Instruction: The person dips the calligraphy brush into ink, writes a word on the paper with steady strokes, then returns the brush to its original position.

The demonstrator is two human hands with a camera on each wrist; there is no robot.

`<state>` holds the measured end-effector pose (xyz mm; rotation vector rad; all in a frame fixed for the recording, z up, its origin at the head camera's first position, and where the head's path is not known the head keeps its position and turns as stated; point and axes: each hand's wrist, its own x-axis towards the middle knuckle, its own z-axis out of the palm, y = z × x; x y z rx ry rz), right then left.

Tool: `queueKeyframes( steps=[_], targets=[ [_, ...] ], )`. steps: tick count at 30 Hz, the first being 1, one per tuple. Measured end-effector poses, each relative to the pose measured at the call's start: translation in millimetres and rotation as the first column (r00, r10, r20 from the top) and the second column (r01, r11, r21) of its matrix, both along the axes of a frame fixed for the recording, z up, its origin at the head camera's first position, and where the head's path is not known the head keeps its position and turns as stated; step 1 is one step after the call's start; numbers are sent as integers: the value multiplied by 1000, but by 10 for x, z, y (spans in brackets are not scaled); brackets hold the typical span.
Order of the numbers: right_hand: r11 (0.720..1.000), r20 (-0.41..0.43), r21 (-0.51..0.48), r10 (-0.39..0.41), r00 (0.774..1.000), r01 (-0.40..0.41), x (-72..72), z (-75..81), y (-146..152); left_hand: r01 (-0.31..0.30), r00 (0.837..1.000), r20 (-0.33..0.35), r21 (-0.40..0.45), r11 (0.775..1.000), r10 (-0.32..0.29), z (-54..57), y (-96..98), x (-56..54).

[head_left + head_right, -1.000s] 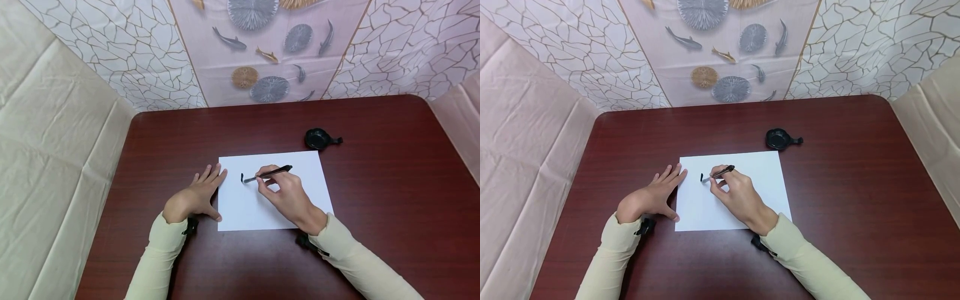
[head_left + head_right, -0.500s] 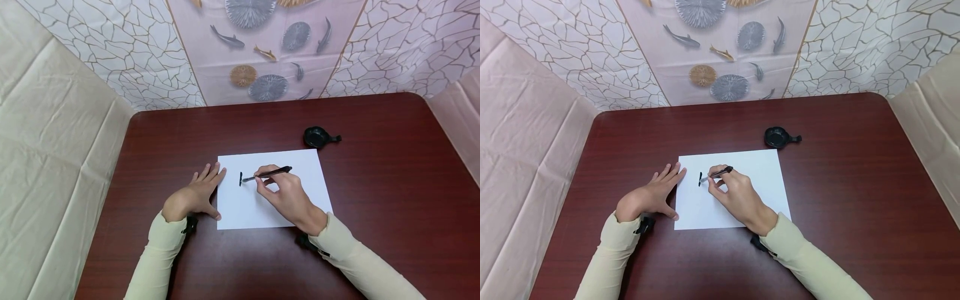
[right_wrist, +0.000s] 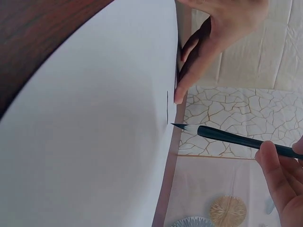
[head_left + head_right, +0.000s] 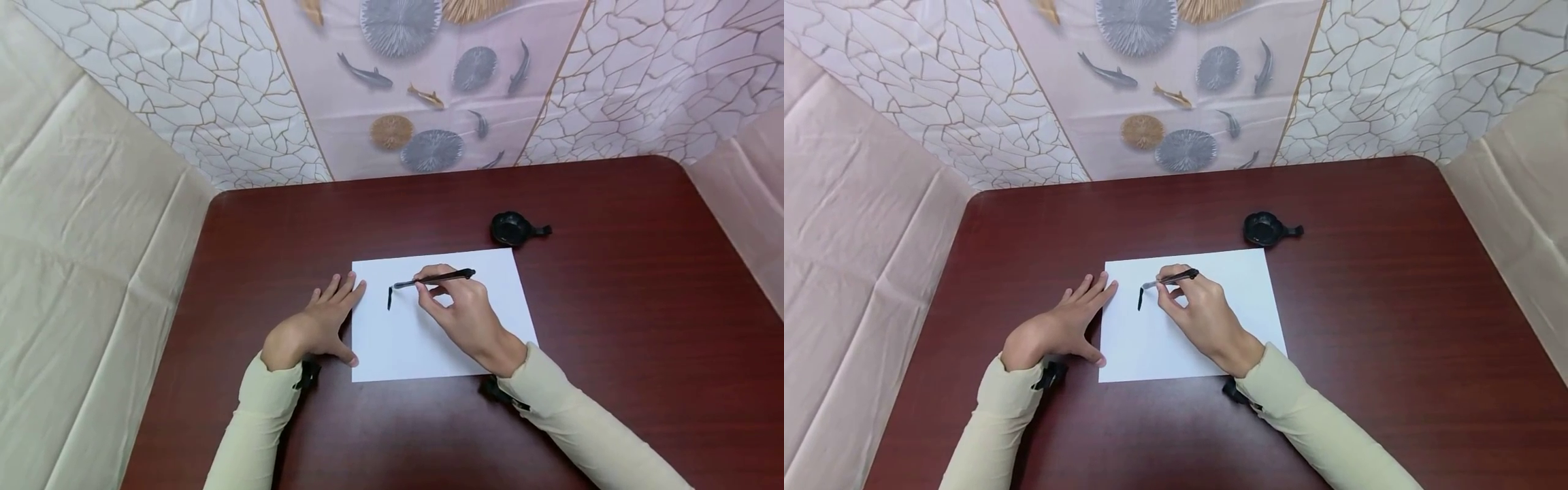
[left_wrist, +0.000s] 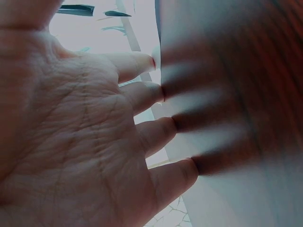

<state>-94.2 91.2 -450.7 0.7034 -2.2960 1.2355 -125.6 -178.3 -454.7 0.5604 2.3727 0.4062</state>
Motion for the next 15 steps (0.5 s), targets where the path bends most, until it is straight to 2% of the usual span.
queueKeyframes(
  steps=[15],
  targets=[
    [1000,5,15,-8,1000,8,26,-9,12,0,1000,-23,10,1000,0,-21,9,29]
  ],
)
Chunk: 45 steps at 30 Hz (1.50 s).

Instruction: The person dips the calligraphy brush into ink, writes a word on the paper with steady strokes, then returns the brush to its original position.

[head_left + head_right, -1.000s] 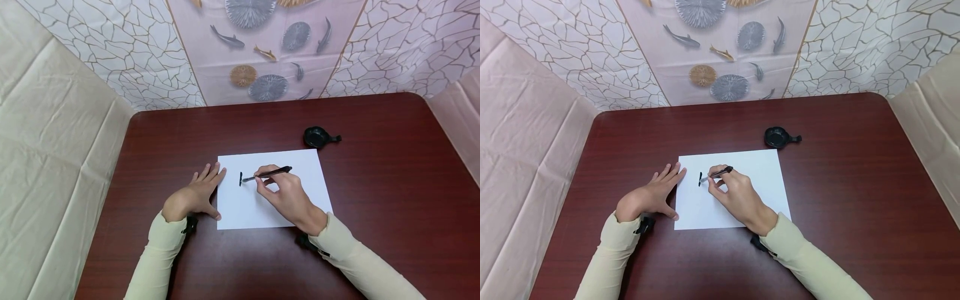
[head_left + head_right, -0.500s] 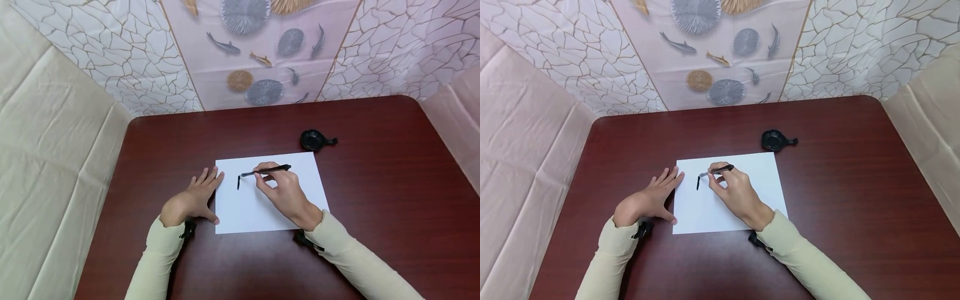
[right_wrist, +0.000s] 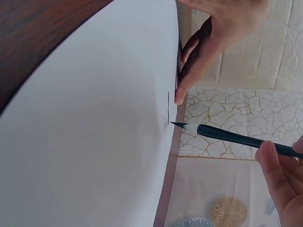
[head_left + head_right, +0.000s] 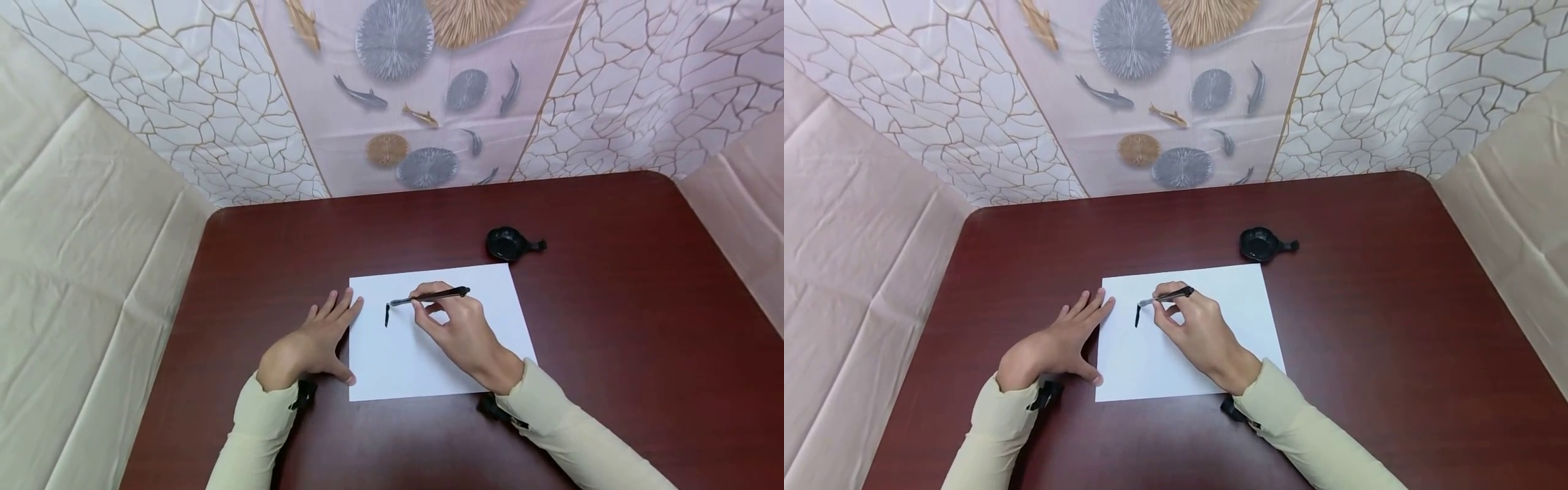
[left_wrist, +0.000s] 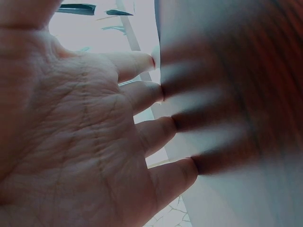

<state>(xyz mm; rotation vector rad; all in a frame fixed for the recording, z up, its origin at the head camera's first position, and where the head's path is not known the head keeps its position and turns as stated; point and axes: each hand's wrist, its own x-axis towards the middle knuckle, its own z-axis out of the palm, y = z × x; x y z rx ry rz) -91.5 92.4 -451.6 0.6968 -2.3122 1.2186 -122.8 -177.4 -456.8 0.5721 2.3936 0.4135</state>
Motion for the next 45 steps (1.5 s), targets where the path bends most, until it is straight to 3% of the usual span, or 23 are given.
queueKeyframes(
  steps=[9,28,36,45],
  targets=[
    [1000,16,13,11,1000,-11,48,-36,-3,-11,1000,13,-1,1000,11,-28,-8,46],
    [999,-36,35,38,999,-37,165,4,78,-6,1000,-3,7,1000,6,9,1,1],
    [997,-30,65,42,999,-40,138,41,75,-10,1000,0,8,1000,10,9,-1,5],
    [998,-17,60,6,1000,-5,-25,65,90,-7,1000,-4,2,1000,7,13,0,7]
  ],
)
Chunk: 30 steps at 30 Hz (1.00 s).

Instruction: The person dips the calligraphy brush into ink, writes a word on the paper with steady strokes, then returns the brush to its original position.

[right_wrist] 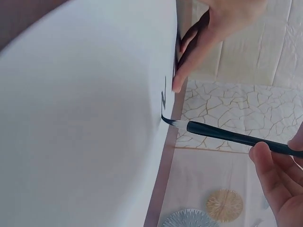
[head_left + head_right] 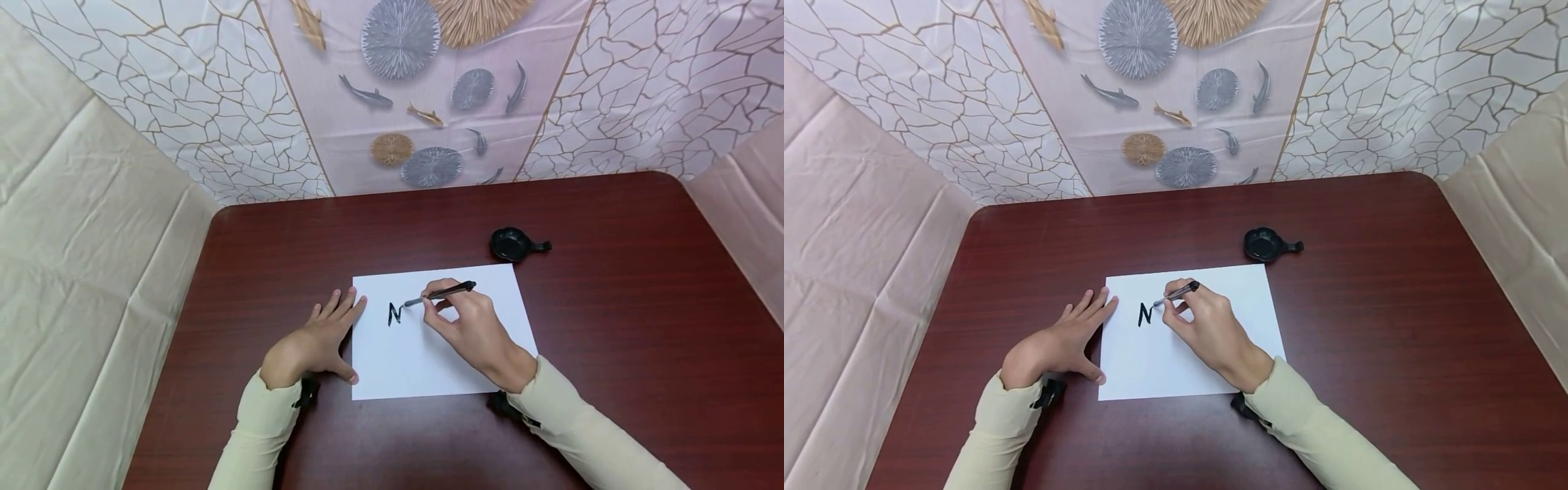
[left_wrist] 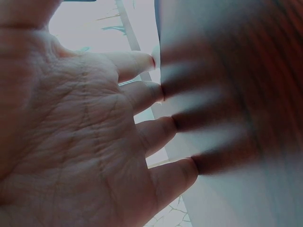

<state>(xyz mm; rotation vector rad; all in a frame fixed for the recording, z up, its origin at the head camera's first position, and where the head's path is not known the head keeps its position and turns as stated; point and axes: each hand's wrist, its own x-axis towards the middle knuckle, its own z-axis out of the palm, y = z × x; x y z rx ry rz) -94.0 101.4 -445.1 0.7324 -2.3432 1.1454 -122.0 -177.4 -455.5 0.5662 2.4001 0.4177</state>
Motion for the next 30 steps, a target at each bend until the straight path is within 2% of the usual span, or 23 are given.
queueKeyframes(
  steps=[10,18,30],
  targets=[
    [1000,5,1,-28,1000,28,-64,13,4,0,1000,-2,-2,1000,0,-10,7,7],
    [999,-19,-23,-37,999,37,-43,58,40,-4,1000,7,1,1000,4,-10,-6,-5],
    [1000,4,-16,-11,1000,11,42,-21,57,-16,1000,18,3,1000,16,-12,5,-7]
  ],
)
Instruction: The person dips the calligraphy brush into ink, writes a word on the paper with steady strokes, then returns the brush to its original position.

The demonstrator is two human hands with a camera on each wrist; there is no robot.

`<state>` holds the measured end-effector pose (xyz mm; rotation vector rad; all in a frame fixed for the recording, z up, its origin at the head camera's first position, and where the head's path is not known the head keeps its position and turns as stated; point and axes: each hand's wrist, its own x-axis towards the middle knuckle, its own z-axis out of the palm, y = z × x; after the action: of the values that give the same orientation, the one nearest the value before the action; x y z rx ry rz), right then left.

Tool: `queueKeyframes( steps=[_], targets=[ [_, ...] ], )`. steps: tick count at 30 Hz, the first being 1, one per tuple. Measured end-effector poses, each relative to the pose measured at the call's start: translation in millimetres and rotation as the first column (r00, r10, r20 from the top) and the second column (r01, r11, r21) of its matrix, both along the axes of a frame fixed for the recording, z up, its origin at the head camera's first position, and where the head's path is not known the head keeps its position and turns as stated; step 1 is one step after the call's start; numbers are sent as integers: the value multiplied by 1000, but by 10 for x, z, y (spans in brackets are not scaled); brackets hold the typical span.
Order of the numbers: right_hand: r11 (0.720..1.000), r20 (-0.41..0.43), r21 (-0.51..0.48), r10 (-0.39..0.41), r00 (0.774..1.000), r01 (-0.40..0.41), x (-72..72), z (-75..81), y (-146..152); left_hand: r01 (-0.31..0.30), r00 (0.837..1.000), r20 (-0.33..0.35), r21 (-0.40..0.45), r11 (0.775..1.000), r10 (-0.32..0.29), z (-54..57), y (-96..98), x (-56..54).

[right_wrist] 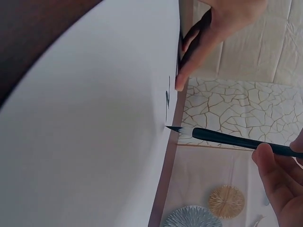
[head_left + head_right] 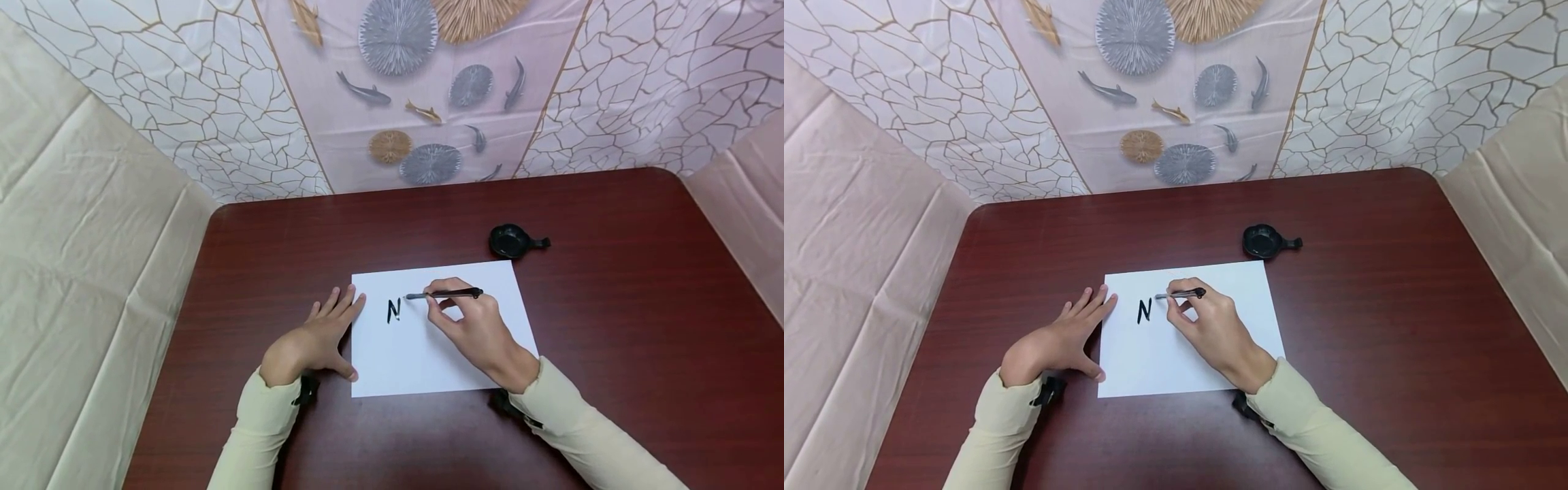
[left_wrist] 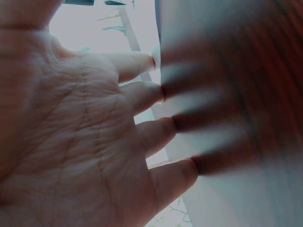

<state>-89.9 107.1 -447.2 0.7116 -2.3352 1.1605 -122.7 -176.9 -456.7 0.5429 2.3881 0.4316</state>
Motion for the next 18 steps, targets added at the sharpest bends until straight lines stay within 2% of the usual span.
queueKeyframes(
  steps=[8,18],
  targets=[
    [1000,4,22,0,1000,0,57,-18,4,22,1000,-9,19,1000,-22,10,-26,-3],
    [998,36,55,3,999,-5,164,69,12,30,999,-17,22,999,-29,17,-26,4]
  ],
)
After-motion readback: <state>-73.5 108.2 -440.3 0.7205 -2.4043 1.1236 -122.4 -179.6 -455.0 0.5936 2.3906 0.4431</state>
